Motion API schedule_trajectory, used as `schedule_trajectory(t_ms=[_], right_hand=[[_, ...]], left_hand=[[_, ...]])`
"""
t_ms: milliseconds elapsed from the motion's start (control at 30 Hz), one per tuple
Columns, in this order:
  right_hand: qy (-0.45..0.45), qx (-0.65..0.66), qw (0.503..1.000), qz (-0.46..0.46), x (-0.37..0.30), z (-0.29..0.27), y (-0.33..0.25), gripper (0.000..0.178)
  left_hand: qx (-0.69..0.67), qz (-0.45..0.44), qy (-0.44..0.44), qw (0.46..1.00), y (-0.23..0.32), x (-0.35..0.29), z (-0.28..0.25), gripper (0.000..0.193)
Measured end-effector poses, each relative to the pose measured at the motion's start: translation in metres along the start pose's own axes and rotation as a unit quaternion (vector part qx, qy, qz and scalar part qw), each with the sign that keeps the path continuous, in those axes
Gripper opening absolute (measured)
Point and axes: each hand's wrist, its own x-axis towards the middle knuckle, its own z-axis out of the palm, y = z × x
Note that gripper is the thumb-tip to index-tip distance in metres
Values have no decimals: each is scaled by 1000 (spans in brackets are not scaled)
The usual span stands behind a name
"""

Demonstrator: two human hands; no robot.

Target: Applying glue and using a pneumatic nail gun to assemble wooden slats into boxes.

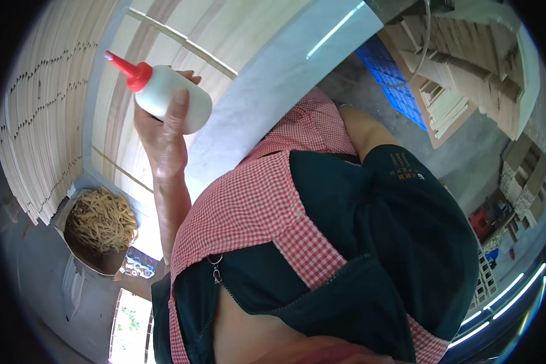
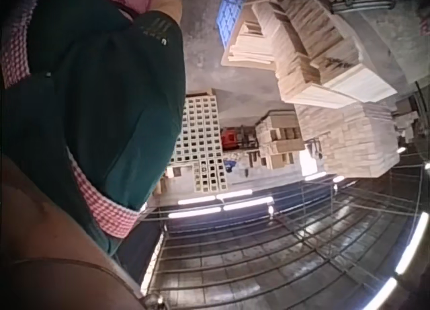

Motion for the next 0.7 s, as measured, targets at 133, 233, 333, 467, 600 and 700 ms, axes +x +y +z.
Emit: schedule_trajectory(t_ms=[133,233,333,467,600,700], right_hand=[[34,-52,997,-44,-45,-44,-46,67],[76,-67,992,-80,-31,-71,-50,62],[126,-83,981,-125,-20,-77,-41,57],[177,-92,965,-167,-27,-81,-38,51],[247,-83,939,-226,-47,-75,-65,44],[284,-57,923,-252,-60,-90,-32,40]], left_hand=[[34,1,-10,999,12,6,1,64],[32,35,21,999,4,-8,1,63],[29,60,68,995,-19,-12,20,63],[17,39,125,991,-27,-54,56,66],[23,28,116,993,-32,-80,60,58],[-11,31,120,992,-23,-91,73,58]])
